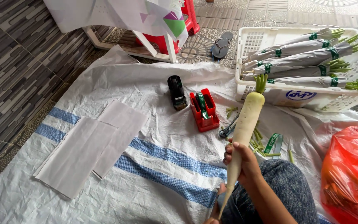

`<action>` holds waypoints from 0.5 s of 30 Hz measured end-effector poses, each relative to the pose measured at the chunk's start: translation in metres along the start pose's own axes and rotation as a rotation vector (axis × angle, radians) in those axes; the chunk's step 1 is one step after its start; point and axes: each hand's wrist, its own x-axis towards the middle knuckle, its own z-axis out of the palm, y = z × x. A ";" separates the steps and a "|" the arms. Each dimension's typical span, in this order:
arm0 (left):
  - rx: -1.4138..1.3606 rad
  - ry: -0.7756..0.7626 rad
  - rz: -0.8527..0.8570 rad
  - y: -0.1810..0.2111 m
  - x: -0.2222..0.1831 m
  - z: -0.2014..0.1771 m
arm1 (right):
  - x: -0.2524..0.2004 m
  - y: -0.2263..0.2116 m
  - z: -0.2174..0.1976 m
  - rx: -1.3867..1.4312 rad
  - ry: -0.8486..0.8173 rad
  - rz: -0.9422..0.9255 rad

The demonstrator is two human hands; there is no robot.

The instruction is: Wrapping individual radishes in white paper and securing them with tape from a dispenser.

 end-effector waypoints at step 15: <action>-0.876 -0.258 0.390 0.073 0.012 -0.116 | -0.058 0.076 0.021 -0.068 -0.386 0.892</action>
